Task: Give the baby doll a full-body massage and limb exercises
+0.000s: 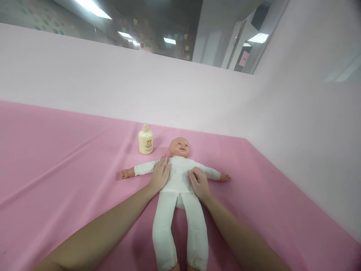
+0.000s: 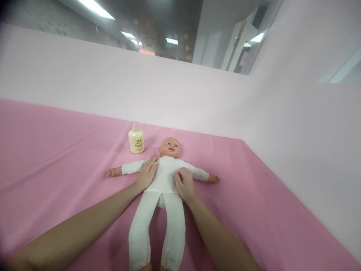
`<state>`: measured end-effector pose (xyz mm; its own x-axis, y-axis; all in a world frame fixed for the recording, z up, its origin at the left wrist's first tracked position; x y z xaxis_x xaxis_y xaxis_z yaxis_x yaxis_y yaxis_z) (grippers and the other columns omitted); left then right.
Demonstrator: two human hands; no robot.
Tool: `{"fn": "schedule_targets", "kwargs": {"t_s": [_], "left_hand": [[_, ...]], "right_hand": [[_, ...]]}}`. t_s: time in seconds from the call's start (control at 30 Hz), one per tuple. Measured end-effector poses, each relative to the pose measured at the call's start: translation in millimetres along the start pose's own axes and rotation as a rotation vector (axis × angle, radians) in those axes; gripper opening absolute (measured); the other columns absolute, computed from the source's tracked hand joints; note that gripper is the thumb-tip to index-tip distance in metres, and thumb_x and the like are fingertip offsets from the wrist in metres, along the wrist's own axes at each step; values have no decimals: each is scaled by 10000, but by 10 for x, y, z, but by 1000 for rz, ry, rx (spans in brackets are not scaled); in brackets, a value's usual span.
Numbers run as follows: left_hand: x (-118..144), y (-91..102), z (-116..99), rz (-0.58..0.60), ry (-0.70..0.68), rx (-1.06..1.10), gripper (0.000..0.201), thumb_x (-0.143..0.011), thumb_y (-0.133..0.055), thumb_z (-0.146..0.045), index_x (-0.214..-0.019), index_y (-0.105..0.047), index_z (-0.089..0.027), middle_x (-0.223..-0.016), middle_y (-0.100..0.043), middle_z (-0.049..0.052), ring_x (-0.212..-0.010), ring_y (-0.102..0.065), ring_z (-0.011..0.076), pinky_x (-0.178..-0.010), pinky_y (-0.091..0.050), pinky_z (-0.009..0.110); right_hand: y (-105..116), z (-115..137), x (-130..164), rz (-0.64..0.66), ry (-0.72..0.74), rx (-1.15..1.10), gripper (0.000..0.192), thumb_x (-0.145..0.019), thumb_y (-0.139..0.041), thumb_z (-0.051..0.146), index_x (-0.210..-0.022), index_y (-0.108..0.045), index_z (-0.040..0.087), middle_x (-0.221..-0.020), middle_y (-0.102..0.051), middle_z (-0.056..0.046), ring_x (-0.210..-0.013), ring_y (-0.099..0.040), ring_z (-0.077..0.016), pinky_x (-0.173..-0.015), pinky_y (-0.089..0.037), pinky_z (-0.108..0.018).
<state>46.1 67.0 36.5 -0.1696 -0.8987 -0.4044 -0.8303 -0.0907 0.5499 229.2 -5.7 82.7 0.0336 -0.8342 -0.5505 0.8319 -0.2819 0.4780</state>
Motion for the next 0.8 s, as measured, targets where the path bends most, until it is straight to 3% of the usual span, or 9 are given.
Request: {"fn": "schedule_targets", "kwargs": {"t_s": [0.07, 0.13, 0.2, 0.3, 0.37, 0.47, 0.6, 0.8], "left_hand": [[7, 26, -90, 20, -25, 36, 532, -1010, -235, -446, -1471, -386, -227, -1539, -395, 76, -1475, -266, 224, -1212, -192, 515], [29, 11, -262, 91, -121, 64, 491, -1007, -257, -424, -1387, -502, -231, -1451, -516, 66, -1439, -344, 215, -1206, -217, 500], [91, -40, -483, 199, -276, 91, 436, -991, -313, -405, -1103, -693, -222, -1192, -696, 69, -1286, -528, 227, -1150, -329, 471], [192, -93, -695, 317, -416, 115, 445, -945, -399, -402, -655, -676, -208, -764, -714, 59, -883, -658, 219, -898, -507, 402], [221, -99, -752, 352, -424, 141, 444, -924, -420, -406, -591, -636, -206, -666, -672, 45, -742, -627, 199, -786, -517, 370], [232, -85, -803, 371, -407, 236, 427, -930, -402, -388, -624, -639, -210, -689, -682, 39, -741, -624, 190, -808, -504, 356], [197, -33, -766, 286, -349, 314, 473, -960, -354, -365, -562, -551, -203, -632, -635, 34, -688, -598, 167, -793, -489, 337], [113, 38, -566, 137, -241, 159, 439, -970, -368, -351, -560, -408, -198, -558, -452, -16, -570, -449, 135, -611, -401, 286]], "right_hand": [[-14, 55, -13, 42, 54, 110, 323, -958, -424, 353, -1182, -614, 217, -1192, -643, -98, -1182, -555, -244, -1088, -396, -479], [-113, 184, -18, 178, 147, 220, 475, -955, -426, 342, -1418, -441, 234, -1498, -424, -98, -1415, -338, -275, -1166, -276, -512], [-263, 338, 15, 361, 256, 306, 570, -955, -438, 362, -1503, -321, 260, -1596, -271, -57, -1493, -166, -288, -1206, -150, -537], [-416, 494, 72, 544, 349, 320, 592, -967, -434, 395, -1527, -266, 297, -1585, -308, -20, -1490, -202, -261, -1223, -80, -516], [-436, 500, 54, 553, 328, 308, 563, -985, -400, 402, -1524, -270, 311, -1571, -338, -8, -1478, -244, -239, -1225, -85, -503], [-430, 400, 4, 509, 242, 304, 502, -1011, -328, 404, -1505, -319, 318, -1557, -365, -2, -1478, -251, -227, -1219, -134, -499], [-428, 244, -31, 450, 133, 340, 466, -1017, -314, 409, -1468, -397, 327, -1565, -347, 8, -1491, -213, -240, -1210, -159, -515], [-354, -20, -41, 362, -79, 371, 510, -996, -339, 442, -1489, -361, 311, -1606, -246, 8, -1502, -173, -238, -1209, -173, -499]]}}
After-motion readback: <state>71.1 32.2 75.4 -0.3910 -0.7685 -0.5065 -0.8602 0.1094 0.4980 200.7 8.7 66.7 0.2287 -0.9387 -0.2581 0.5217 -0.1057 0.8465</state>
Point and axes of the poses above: each hand's wrist, its own x-axis away from the middle knuckle, its own y-axis out of the back of the hand, z = x × y, the point moved 9 cm from there along -x, towards the middle knuckle
